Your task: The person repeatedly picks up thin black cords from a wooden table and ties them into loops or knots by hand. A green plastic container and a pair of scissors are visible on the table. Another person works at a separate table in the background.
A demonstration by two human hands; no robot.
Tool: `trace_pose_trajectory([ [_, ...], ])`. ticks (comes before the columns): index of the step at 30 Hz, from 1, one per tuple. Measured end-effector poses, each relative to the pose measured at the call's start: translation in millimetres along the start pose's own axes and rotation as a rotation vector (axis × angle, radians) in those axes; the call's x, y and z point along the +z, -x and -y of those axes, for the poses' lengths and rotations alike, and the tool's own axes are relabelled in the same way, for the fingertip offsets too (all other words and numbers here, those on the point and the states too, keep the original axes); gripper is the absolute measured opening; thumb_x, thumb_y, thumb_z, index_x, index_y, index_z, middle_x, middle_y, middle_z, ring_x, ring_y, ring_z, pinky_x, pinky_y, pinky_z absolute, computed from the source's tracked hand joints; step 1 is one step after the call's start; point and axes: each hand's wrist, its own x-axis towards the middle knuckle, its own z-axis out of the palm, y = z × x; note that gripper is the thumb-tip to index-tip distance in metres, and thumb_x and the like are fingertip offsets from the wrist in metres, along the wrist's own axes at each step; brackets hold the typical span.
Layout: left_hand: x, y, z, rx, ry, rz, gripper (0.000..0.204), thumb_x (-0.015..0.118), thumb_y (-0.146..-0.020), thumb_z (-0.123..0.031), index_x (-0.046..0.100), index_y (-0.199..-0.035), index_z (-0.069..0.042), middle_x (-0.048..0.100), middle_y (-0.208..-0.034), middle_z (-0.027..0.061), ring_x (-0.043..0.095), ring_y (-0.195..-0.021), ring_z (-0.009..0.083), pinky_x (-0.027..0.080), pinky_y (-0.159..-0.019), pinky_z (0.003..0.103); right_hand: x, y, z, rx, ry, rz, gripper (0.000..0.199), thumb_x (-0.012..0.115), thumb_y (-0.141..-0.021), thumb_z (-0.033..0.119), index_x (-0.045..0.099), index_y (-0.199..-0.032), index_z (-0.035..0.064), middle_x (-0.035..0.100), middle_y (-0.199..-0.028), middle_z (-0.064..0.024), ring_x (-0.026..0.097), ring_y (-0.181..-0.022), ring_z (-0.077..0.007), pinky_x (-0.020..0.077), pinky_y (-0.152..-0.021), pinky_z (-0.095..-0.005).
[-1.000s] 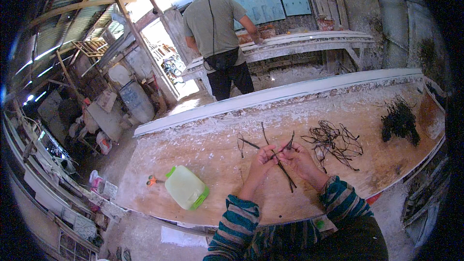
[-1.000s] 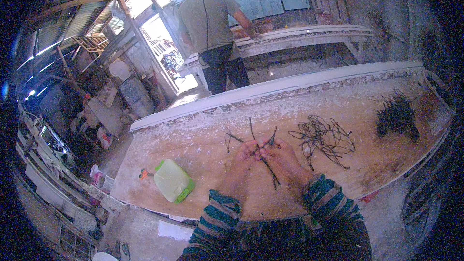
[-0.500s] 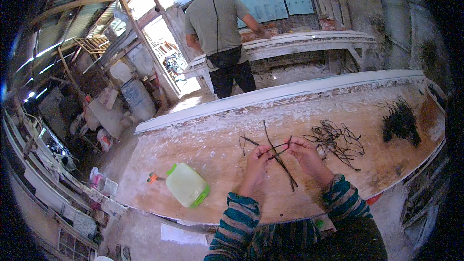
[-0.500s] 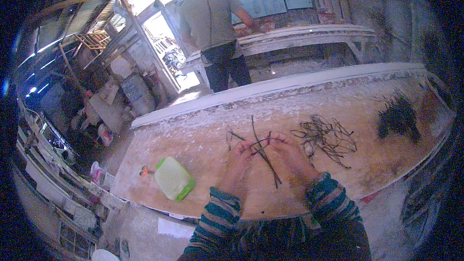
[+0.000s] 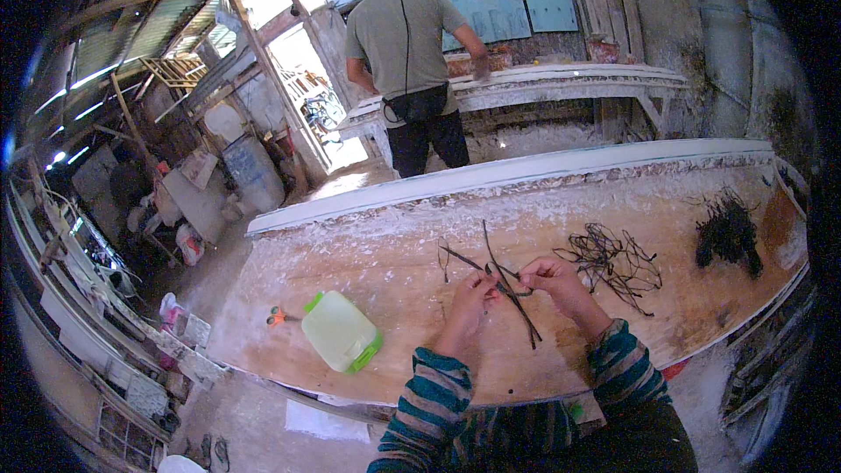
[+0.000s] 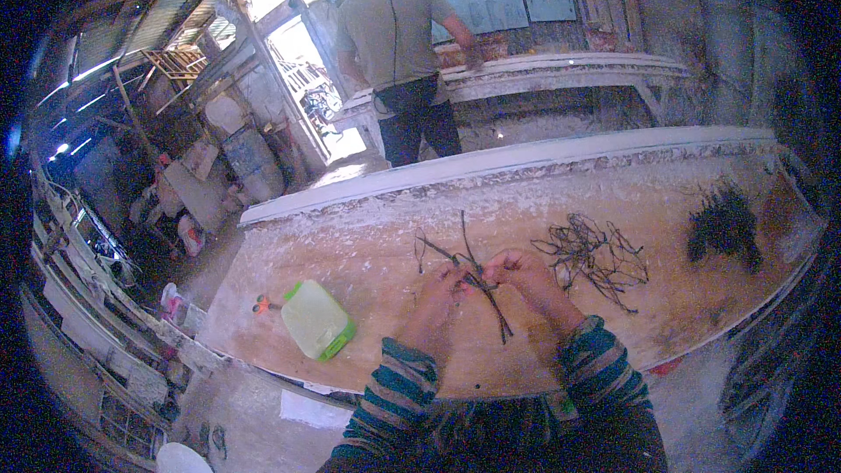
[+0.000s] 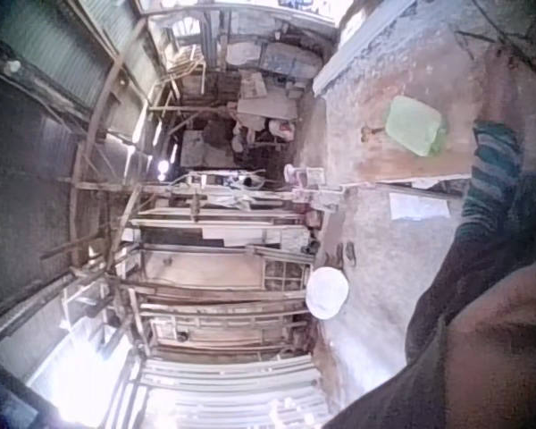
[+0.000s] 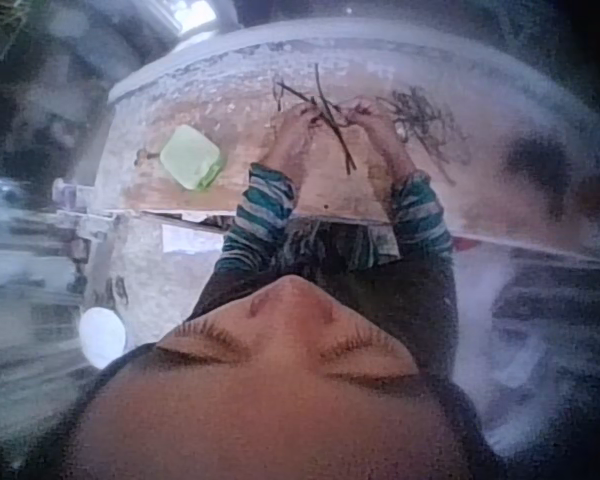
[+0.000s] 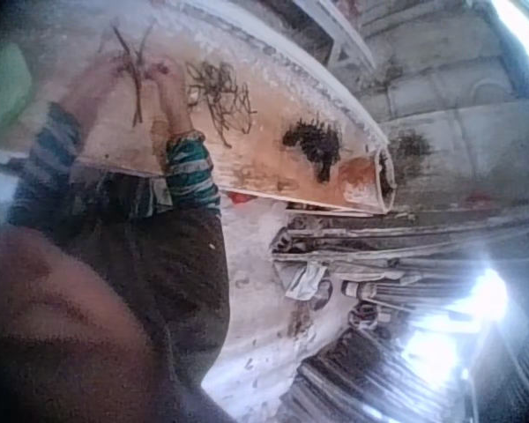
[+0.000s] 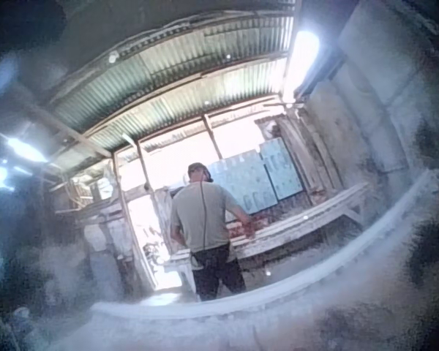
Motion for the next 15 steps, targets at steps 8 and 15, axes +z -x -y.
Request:
trace_pose_trajectory([
  [8, 1.9, 2.5, -4.0, 0.01, -0.129, 0.118, 0.019, 0.062, -0.081, -0.025, 0.054, -0.075, -0.009, 0.05, -0.068, -0.0036, 0.048, -0.058, 0.0053, 0.044, -0.055, 0.019, 8.9, -4.0, -19.7, -0.124, 0.183, -0.196, 0.016, 0.061, -0.078, 0.007, 0.055, -0.092, 0.003, 0.057, -0.075, -0.003, 0.054, -0.072, -0.0117, 0.0447, -0.063, -0.0257],
  [15, 8.5, 15.2, -11.5, 0.021, -0.375, 0.56, 0.019, 0.06, -0.082, -0.027, 0.057, -0.082, -0.007, 0.053, -0.072, -0.0045, 0.049, -0.065, 0.0081, 0.04, -0.063, 0.022, 24.6, 8.1, 1.2, -0.139, 0.702, -0.327, 0.024, 0.055, -0.076, 0.001, 0.054, -0.1, 0.0038, 0.056, -0.074, -0.0092, 0.055, -0.067, -0.0201, 0.0453, -0.059, -0.0314],
])
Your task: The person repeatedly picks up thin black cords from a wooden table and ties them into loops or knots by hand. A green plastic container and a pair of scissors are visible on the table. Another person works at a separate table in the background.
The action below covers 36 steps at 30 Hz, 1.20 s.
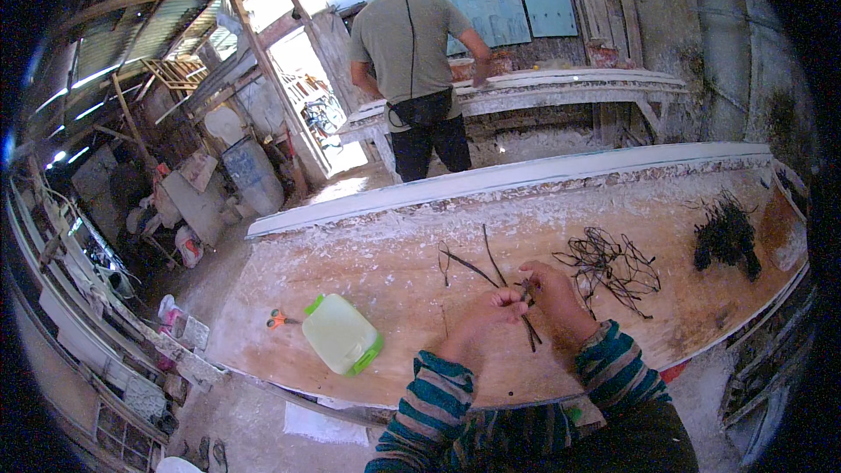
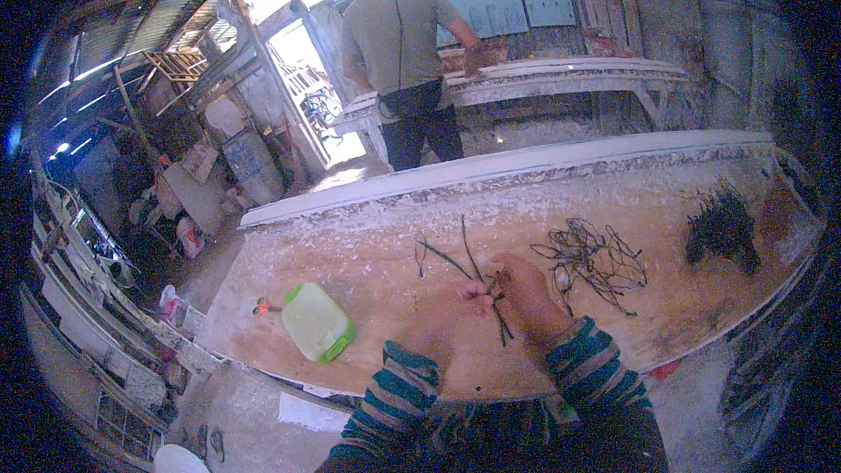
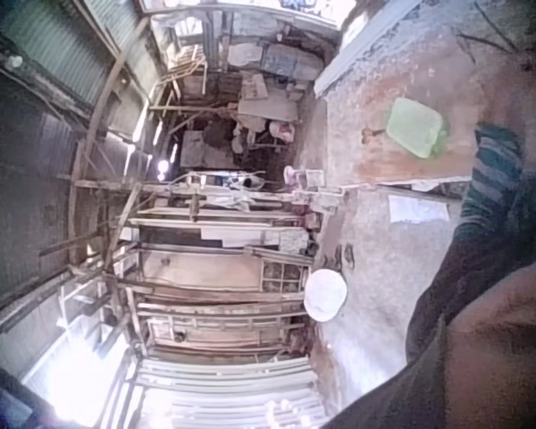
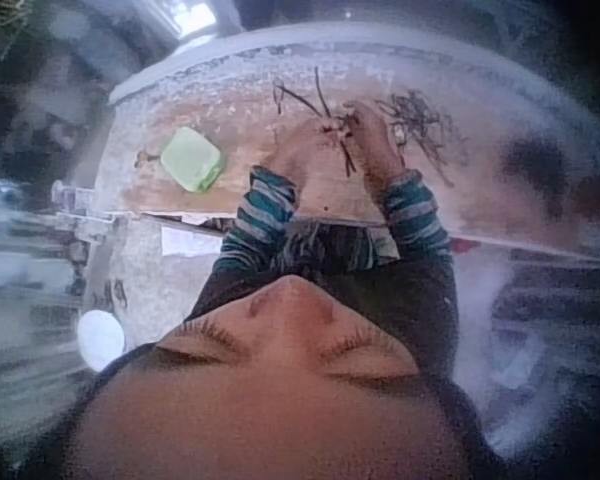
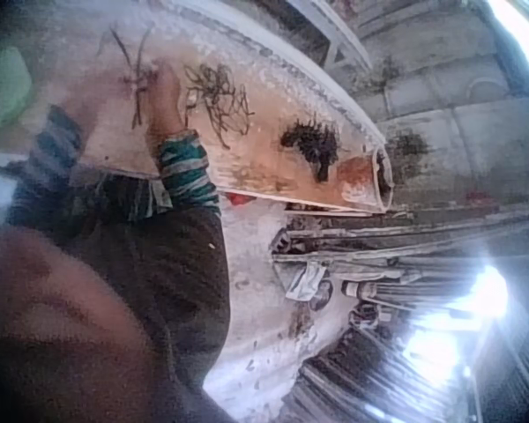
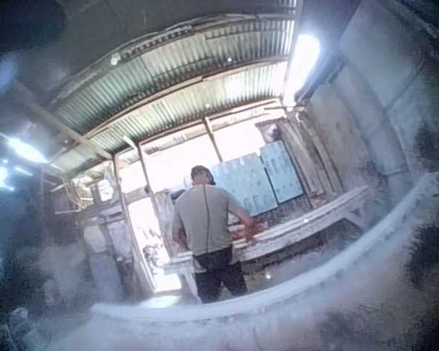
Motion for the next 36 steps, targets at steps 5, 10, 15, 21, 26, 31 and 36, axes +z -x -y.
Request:
trace_pose_trajectory([
  [5, 2.2, -5.0, 18.4, -0.035, -0.061, 0.075, 0.022, 0.061, -0.08, -0.026, 0.058, -0.089, -0.006, 0.056, -0.075, -0.0035, 0.051, -0.067, 0.0082, 0.042, -0.063, 0.022, -4.8, -6.7, -22.8, -0.125, 0.055, -0.089, 0.03, 0.052, -0.072, -0.006, 0.058, -0.098, 0.0064, 0.054, -0.078, -0.0131, 0.056, -0.072, -0.0271, 0.0431, -0.062, -0.0318],
  [10, 0.5, -5.2, 14.9, 0.074, 0.043, -0.168, 0.021, 0.064, -0.078, -0.025, 0.056, -0.084, -0.006, 0.053, -0.069, -0.0021, 0.05, -0.06, 0.0074, 0.041, -0.055, 0.022, -6.2, -11.8, -11.9, -0.039, 0.07, -0.129, 0.025, 0.055, -0.074, -0.002, 0.061, -0.095, 0.0077, 0.053, -0.078, -0.014, 0.054, -0.073, -0.0263, 0.0426, -0.066, -0.0336],
  [15, -3.6, -2.4, 10.1, 0.061, -0.004, -0.664, 0.014, 0.063, -0.076, -0.017, 0.055, -0.081, -0.006, 0.051, -0.067, -0.0009, 0.049, -0.057, 0.007, 0.041, -0.05, 0.021, -0.4, -19.1, -30.9, -0.202, 0.12, -0.275, 0.012, 0.064, -0.071, 0.005, 0.064, -0.083, 0.0051, 0.05, -0.072, -0.0093, 0.051, -0.073, -0.0237, 0.0407, -0.068, -0.0325],
  [21, -21.7, -9.4, 15.6, 0.184, -0.009, -0.889, 0.013, 0.062, -0.076, -0.013, 0.057, -0.085, -0.005, 0.052, -0.07, -0.0008, 0.046, -0.057, 0.0073, 0.04, -0.048, 0.021, 9.0, -16.2, -40.7, -0.165, -0.056, -0.18, 0.01, 0.07, -0.067, 0.006, 0.062, -0.072, 0.0047, 0.052, -0.079, -0.0042, 0.049, -0.081, -0.018, 0.0382, -0.07, -0.0293],
  [26, -26.3, -8.4, 14.7, 0.173, 0.024, -0.955, 0.014, 0.06, -0.077, -0.011, 0.057, -0.09, -0.005, 0.053, -0.073, -0.0006, 0.045, -0.056, 0.0069, 0.039, -0.047, 0.022, 6.7, -11.7, -32.1, 0.002, -0.534, 0.208, 0.011, 0.067, -0.074, 0.01, 0.061, -0.079, 0.0032, 0.051, -0.093, -0.0031, 0.048, -0.091, -0.0159, 0.0376, -0.08, -0.0276],
  [31, -33.1, -10.8, 29.8, 0.149, 0.113, -0.905, 0.014, 0.057, -0.079, -0.009, 0.056, -0.092, -0.005, 0.055, -0.075, 0.0, 0.046, -0.057, 0.0068, 0.038, -0.048, 0.021, 2.7, 1.7, 7.1, -0.137, -0.601, 0.595, 0.016, 0.057, -0.083, 0.015, 0.061, -0.09, 0.0017, 0.051, -0.105, -0.0052, 0.046, -0.102, -0.016, 0.0369, -0.087, -0.0282],
  [36, -24.0, -4.4, 23.3, 0.193, 0.251, -0.841, 0.012, 0.055, -0.08, -0.008, 0.057, -0.091, -0.005, 0.057, -0.078, 0.0001, 0.048, -0.061, 0.0074, 0.038, -0.051, 0.021, 3.1, 5.6, 9.4, -0.133, -0.633, 0.62, 0.016, 0.057, -0.083, 0.016, 0.061, -0.092, 0.0026, 0.049, -0.11, -0.0053, 0.046, -0.102, -0.016, 0.038, -0.088, -0.0307],
])
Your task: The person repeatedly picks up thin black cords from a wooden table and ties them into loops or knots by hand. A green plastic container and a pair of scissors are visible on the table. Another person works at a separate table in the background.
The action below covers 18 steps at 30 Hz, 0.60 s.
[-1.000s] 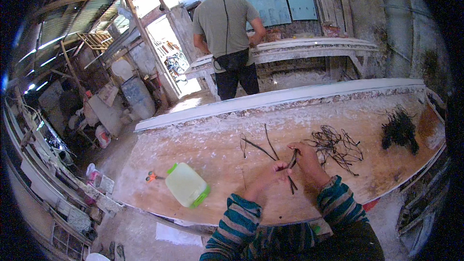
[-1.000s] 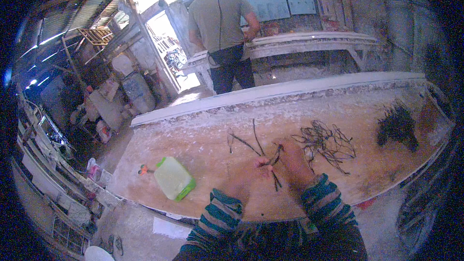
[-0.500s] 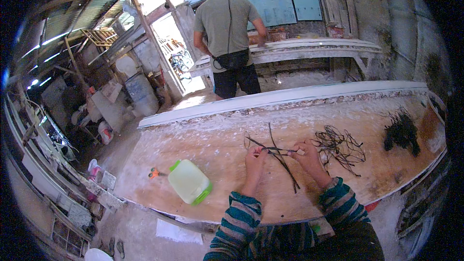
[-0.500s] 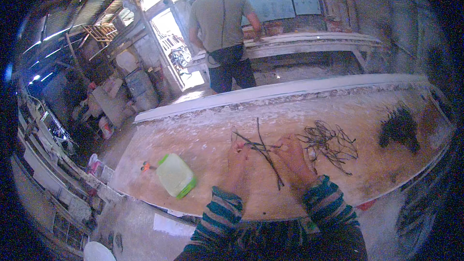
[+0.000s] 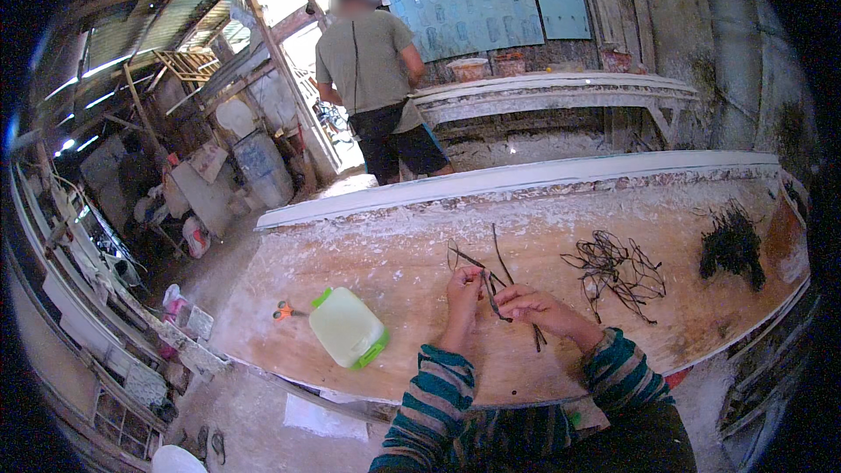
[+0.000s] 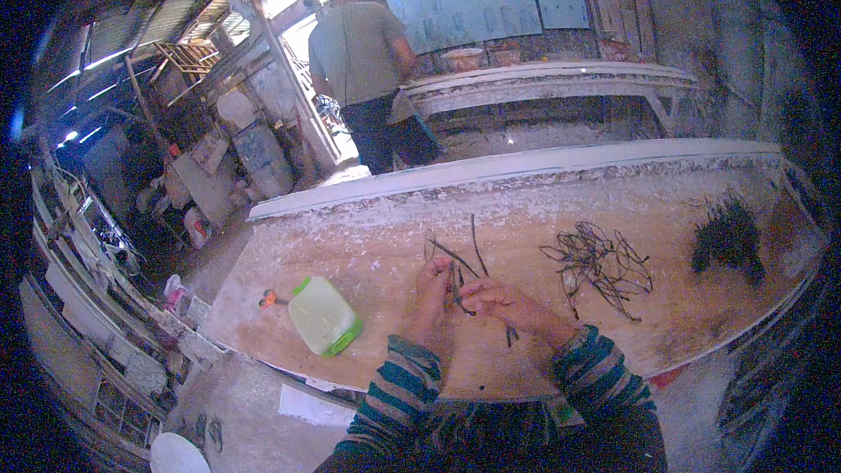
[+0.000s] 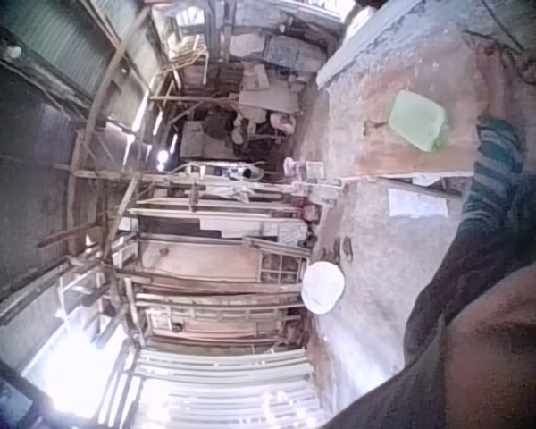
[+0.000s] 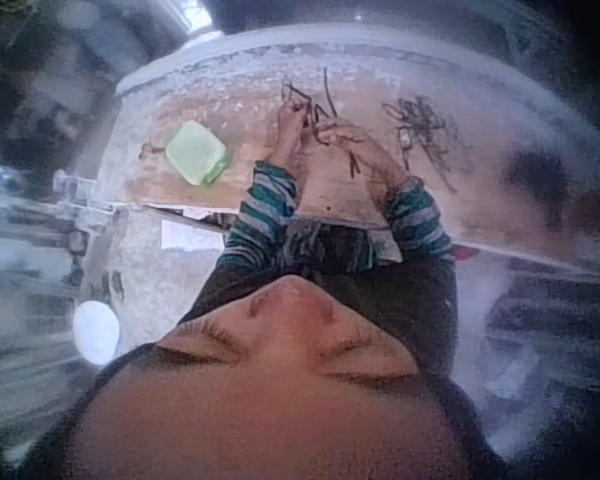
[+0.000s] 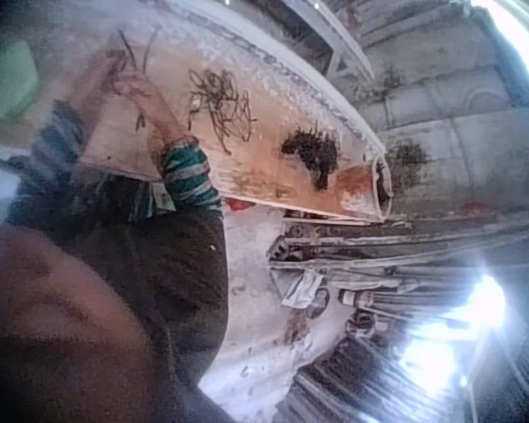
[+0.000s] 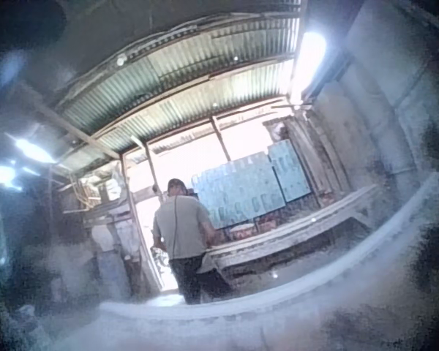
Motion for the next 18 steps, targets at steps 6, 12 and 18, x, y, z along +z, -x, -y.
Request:
trace_pose_trajectory([
  [6, 4.4, -1.0, -2.2, 0.009, -0.099, 0.056, 0.011, 0.055, -0.08, -0.007, 0.059, -0.089, -0.005, 0.058, -0.075, 0.0005, 0.049, -0.062, 0.0076, 0.038, -0.052, 0.02, -7.9, -0.4, 0.7, 0.0, 0.077, -0.006, 0.011, 0.064, -0.077, 0.008, 0.06, -0.085, 0.0017, 0.056, -0.095, -0.0051, 0.051, -0.092, -0.0149, 0.04, -0.081, -0.0286],
  [12, 0.7, -7.8, 12.2, -0.047, -0.172, 0.216, 0.013, 0.059, -0.079, -0.01, 0.06, -0.09, -0.003, 0.056, -0.071, -0.0008, 0.047, -0.06, 0.0067, 0.037, -0.053, 0.02, -17.5, 0.4, -5.1, 0.07, 0.073, -0.192, 0.01, 0.064, -0.075, 0.005, 0.054, -0.072, 0.0059, 0.056, -0.08, -0.0008, 0.052, -0.079, -0.0103, 0.0408, -0.074, -0.0241],
  [18, 14.4, 8.6, -5.2, -0.11, -0.151, 0.329, 0.015, 0.061, -0.08, -0.014, 0.06, -0.09, -0.003, 0.055, -0.071, -0.0033, 0.046, -0.06, 0.0058, 0.037, -0.055, 0.019, -22.3, -2.5, -0.2, 0.035, -0.042, -0.411, 0.015, 0.065, -0.074, 0.004, 0.05, -0.07, 0.0077, 0.054, -0.073, 0.0014, 0.051, -0.071, -0.0083, 0.0405, -0.069, -0.0232],
])
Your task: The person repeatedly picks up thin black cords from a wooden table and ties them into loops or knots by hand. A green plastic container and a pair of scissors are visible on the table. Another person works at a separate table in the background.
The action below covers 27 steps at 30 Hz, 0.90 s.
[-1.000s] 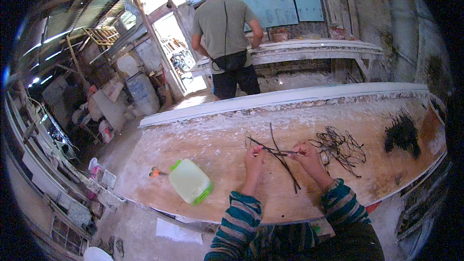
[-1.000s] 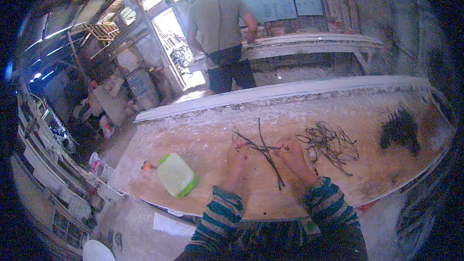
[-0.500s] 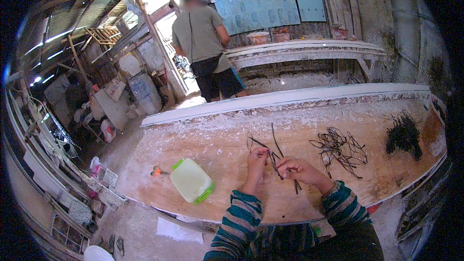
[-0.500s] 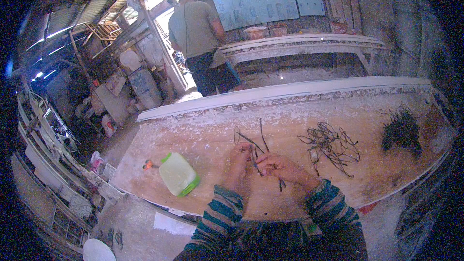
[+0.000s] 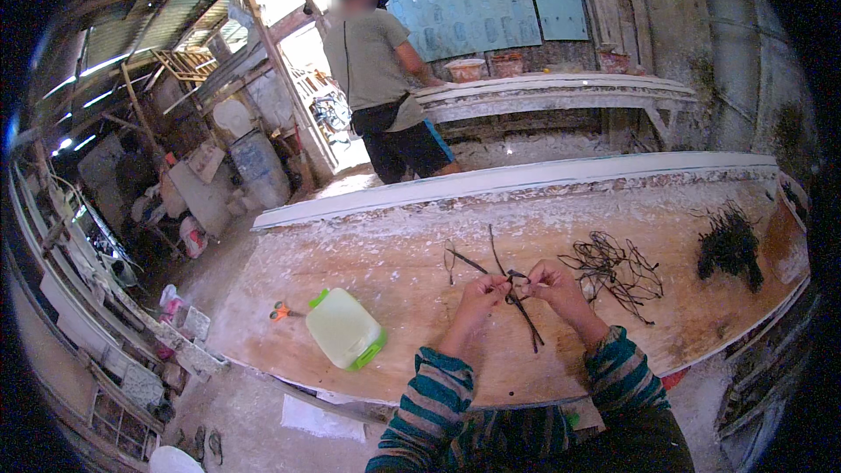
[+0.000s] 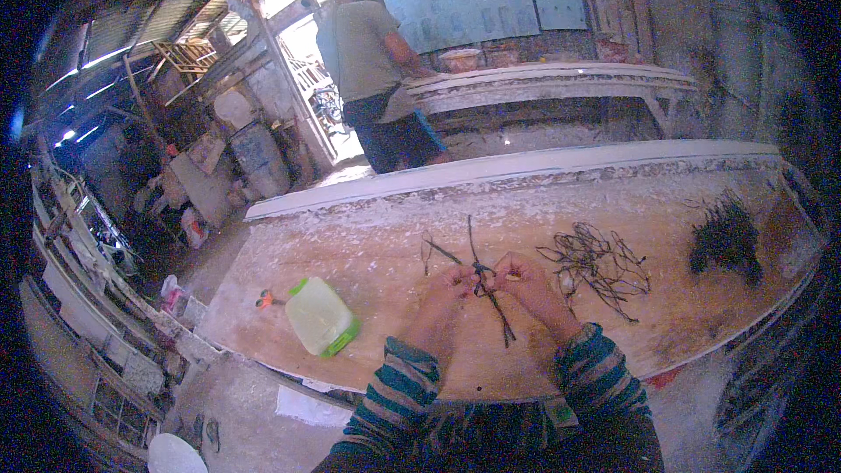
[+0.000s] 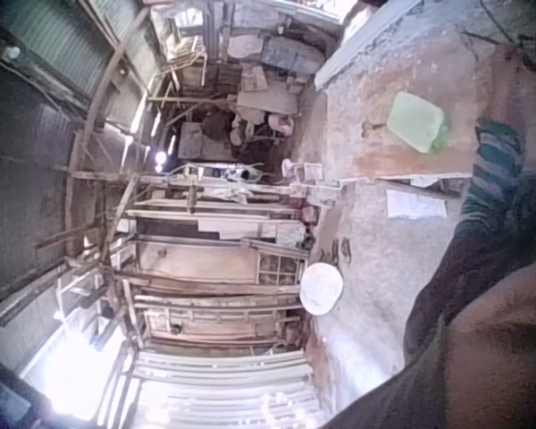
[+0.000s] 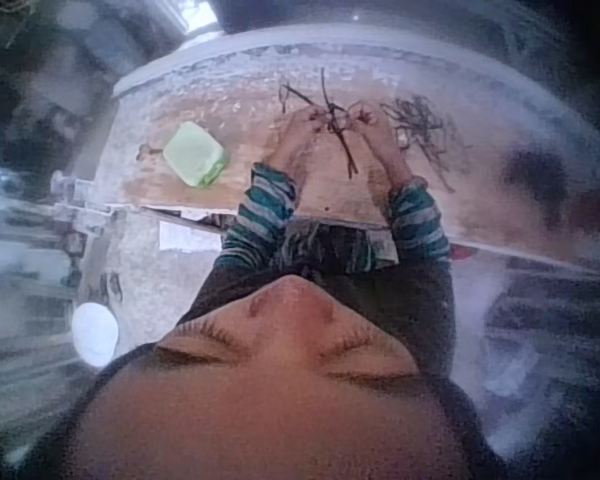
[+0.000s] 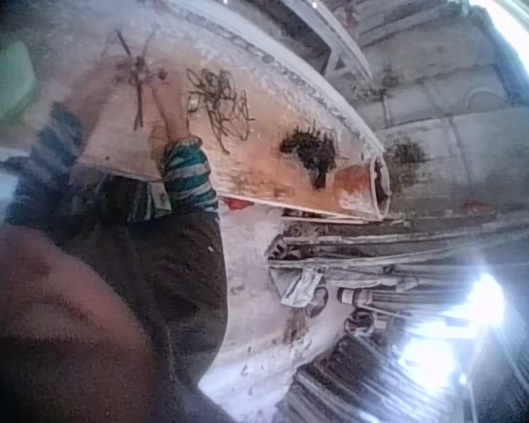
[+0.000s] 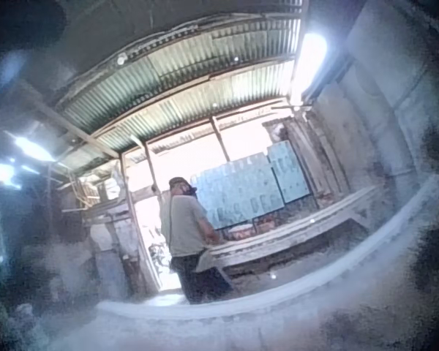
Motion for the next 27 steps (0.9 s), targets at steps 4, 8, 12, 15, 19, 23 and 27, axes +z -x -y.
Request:
trace_pose_trajectory([
  [4, 1.0, 2.0, 1.8, 0.013, 0.048, 0.187, 0.013, 0.061, -0.081, -0.015, 0.06, -0.09, -0.005, 0.054, -0.073, -0.0049, 0.047, -0.065, 0.005, 0.037, -0.058, 0.02, -6.1, -4.8, -12.6, -0.159, 0.2, -0.139, 0.016, 0.065, -0.073, 0.003, 0.049, -0.07, 0.0073, 0.051, -0.068, 0.0016, 0.048, -0.065, -0.0086, 0.0398, -0.065, -0.0236],
  [8, -3.3, 0.3, 12.2, 0.07, -0.051, 0.49, 0.011, 0.061, -0.081, -0.015, 0.059, -0.088, -0.006, 0.055, -0.079, -0.0046, 0.048, -0.071, 0.0049, 0.039, -0.063, 0.021, -16.1, -7.9, -32.6, -0.148, 0.539, -0.381, 0.017, 0.065, -0.072, 0.002, 0.048, -0.071, 0.0049, 0.048, -0.064, -0.0004, 0.046, -0.064, -0.009, 0.0393, -0.063, -0.0241],
  [12, 3.0, 6.0, -0.9, 0.001, -0.108, 0.603, 0.022, 0.065, -0.076, -0.023, 0.059, -0.091, -0.009, 0.057, -0.088, -0.004, 0.052, -0.084, 0.0086, 0.039, -0.077, 0.024, -30.5, -15.0, -32.3, -0.082, 0.678, -0.516, 0.014, 0.062, -0.072, 0.002, 0.049, -0.076, 0.0022, 0.05, -0.072, -0.0055, 0.049, -0.071, -0.013, 0.0402, -0.065, -0.0267],
  [15, 2.3, 4.4, 3.6, -0.017, -0.129, 0.495, 0.024, 0.068, -0.074, -0.023, 0.057, -0.091, -0.008, 0.055, -0.087, -0.0026, 0.051, -0.08, 0.009, 0.04, -0.073, 0.024, -26.7, -14.1, -21.9, -0.217, 0.97, -0.558, 0.014, 0.061, -0.073, 0.002, 0.052, -0.084, 0.0017, 0.053, -0.083, -0.0095, 0.052, -0.079, -0.0201, 0.0419, -0.069, -0.0311],
  [19, 8.8, 8.7, -10.4, 0.058, -0.235, 0.271, 0.018, 0.068, -0.074, -0.015, 0.056, -0.083, -0.006, 0.051, -0.078, -0.0016, 0.049, -0.072, 0.009, 0.04, -0.067, 0.022, -22.6, -18.6, -31.9, -0.449, 0.906, -0.607, 0.013, 0.061, -0.072, 0.002, 0.056, -0.084, 0.0019, 0.054, -0.091, -0.0123, 0.053, -0.086, -0.0265, 0.0424, -0.074, -0.0343],
  [23, 5.2, 1.8, -7.2, 0.122, -0.178, -0.096, 0.015, 0.068, -0.073, -0.014, 0.059, -0.081, -0.003, 0.051, -0.076, 0.001, 0.049, -0.071, 0.0107, 0.039, -0.064, 0.022, -26.9, -16.2, -34.4, -0.361, 0.791, -0.574, 0.008, 0.065, -0.07, 0.004, 0.06, -0.077, 0.0024, 0.055, -0.092, -0.0115, 0.053, -0.088, -0.0255, 0.042, -0.076, -0.0331],
  [27, -12.9, -11.0, 9.4, 0.198, -0.247, -0.266, 0.014, 0.064, -0.074, -0.011, 0.062, -0.085, -0.002, 0.054, -0.079, 0.0025, 0.05, -0.071, 0.0105, 0.039, -0.062, 0.022, -24.2, -12.1, -35.5, -0.21, 0.593, -0.472, 0.009, 0.068, -0.069, 0.007, 0.063, -0.076, 0.0036, 0.057, -0.091, -0.0089, 0.053, -0.089, -0.0217, 0.0418, -0.075, -0.0311],
])
